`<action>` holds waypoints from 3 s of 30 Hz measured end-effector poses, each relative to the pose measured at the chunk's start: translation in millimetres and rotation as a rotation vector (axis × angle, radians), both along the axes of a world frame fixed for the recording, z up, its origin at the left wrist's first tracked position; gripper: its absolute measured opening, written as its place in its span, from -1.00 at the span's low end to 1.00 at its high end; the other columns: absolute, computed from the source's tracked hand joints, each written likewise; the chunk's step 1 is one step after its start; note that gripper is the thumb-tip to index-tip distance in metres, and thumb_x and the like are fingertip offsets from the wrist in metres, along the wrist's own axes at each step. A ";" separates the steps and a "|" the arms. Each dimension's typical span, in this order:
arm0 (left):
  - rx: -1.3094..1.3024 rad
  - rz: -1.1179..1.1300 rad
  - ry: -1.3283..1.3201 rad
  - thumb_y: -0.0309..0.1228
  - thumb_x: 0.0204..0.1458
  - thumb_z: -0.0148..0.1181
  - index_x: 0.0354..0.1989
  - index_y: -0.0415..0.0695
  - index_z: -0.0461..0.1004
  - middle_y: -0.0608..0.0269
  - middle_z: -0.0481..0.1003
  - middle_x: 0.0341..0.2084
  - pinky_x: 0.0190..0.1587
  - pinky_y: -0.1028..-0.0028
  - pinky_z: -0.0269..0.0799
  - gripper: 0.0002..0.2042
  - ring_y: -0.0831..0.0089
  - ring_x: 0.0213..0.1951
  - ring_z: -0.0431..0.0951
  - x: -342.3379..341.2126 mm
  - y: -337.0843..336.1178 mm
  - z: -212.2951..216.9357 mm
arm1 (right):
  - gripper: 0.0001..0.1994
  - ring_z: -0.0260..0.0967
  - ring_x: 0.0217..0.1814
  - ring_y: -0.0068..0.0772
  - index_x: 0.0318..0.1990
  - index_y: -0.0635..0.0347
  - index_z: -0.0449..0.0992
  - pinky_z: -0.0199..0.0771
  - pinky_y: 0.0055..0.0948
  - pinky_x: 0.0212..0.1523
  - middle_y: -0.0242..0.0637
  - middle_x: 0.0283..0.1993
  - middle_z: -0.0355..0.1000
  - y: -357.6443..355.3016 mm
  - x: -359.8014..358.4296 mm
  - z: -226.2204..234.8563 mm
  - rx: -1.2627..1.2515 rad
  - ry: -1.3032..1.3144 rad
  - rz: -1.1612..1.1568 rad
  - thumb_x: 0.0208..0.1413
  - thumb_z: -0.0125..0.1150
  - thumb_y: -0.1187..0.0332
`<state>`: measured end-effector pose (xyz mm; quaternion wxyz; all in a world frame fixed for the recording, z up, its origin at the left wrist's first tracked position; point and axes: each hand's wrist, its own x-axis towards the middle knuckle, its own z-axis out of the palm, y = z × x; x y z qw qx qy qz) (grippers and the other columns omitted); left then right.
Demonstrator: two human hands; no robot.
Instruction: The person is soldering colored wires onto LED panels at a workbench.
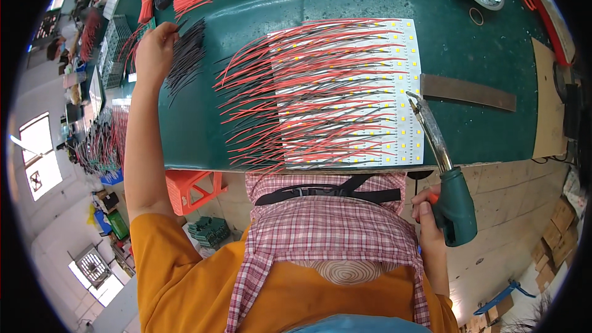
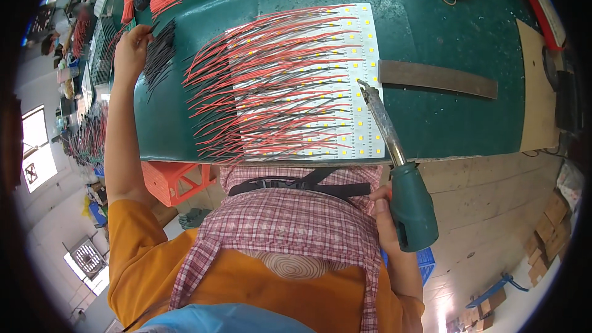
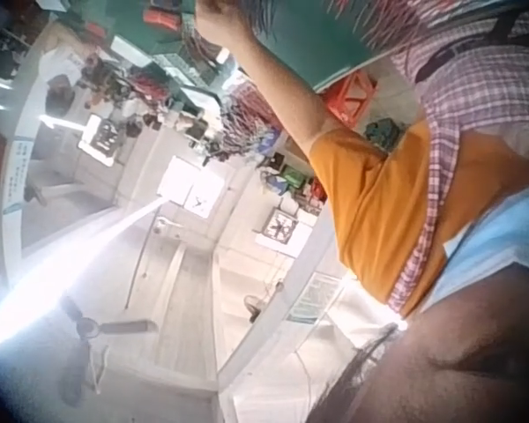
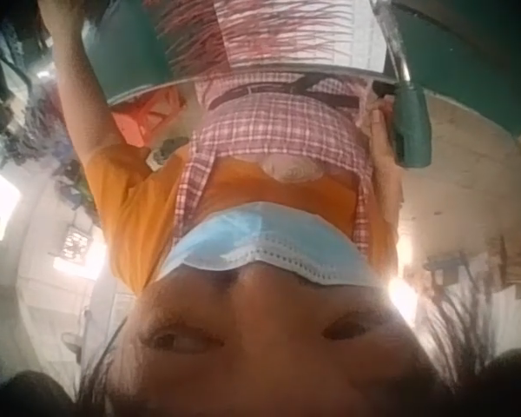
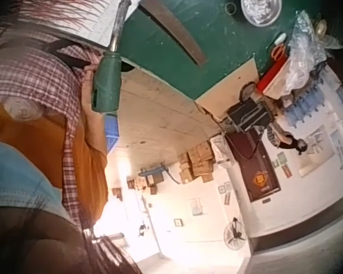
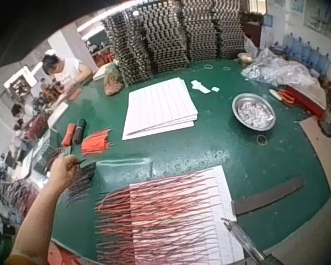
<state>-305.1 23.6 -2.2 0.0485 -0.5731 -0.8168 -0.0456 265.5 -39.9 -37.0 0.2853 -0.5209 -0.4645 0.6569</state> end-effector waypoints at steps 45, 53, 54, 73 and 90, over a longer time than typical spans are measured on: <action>0.844 0.249 -0.627 -0.42 0.30 0.04 0.01 -0.40 0.50 0.00 0.62 -0.15 0.09 0.41 0.42 -0.72 0.38 -0.05 0.59 124.8 -92.3 -5.6 | -0.68 0.45 -0.21 -0.43 0.07 0.30 0.36 0.48 -0.45 -0.19 -0.19 -0.24 0.49 5.9 0.0 -6.8 0.284 -0.029 0.147 0.16 0.14 0.56; 0.990 0.203 -0.761 -0.48 0.26 0.10 -0.06 -0.36 0.53 0.02 0.62 -0.17 0.01 0.48 0.43 -0.80 0.41 -0.07 0.60 112.0 -87.6 6.7 | -0.67 0.37 -0.29 -0.52 0.12 0.21 0.30 0.43 -0.51 -0.28 -0.19 -0.26 0.46 -1.2 0.2 -14.5 0.272 0.009 0.182 0.22 0.13 0.49; 1.036 0.248 -0.723 -0.48 0.25 0.13 -0.07 -0.34 0.54 0.04 0.63 -0.17 -0.03 0.52 0.42 -0.81 0.44 -0.08 0.60 109.1 -88.5 2.4 | -0.67 0.37 -0.29 -0.53 0.12 0.20 0.30 0.42 -0.52 -0.28 -0.19 -0.26 0.46 -3.0 2.2 -14.5 0.243 0.034 0.168 0.22 0.13 0.49; 0.505 -0.150 -0.690 -0.58 0.18 0.06 -0.10 -0.28 0.57 0.04 0.62 -0.22 0.03 0.39 0.44 -0.81 0.33 -0.14 0.58 236.9 -39.1 37.2 | -0.65 0.36 -0.31 -0.50 0.13 0.23 0.28 0.43 -0.47 -0.25 -0.16 -0.25 0.46 3.9 -2.0 -1.1 0.082 0.043 0.150 0.23 0.15 0.43; 0.120 -0.701 -0.402 -0.61 -0.17 0.17 -0.16 -0.23 0.54 0.21 0.51 -0.44 -0.30 0.33 0.38 -0.69 0.29 -0.40 0.52 305.4 -18.6 -10.0 | -0.77 0.52 -0.31 -0.37 -0.08 0.27 0.52 0.51 -0.39 -0.24 -0.28 -0.33 0.55 -10.2 18.4 8.7 0.053 -0.107 0.171 0.08 0.21 0.52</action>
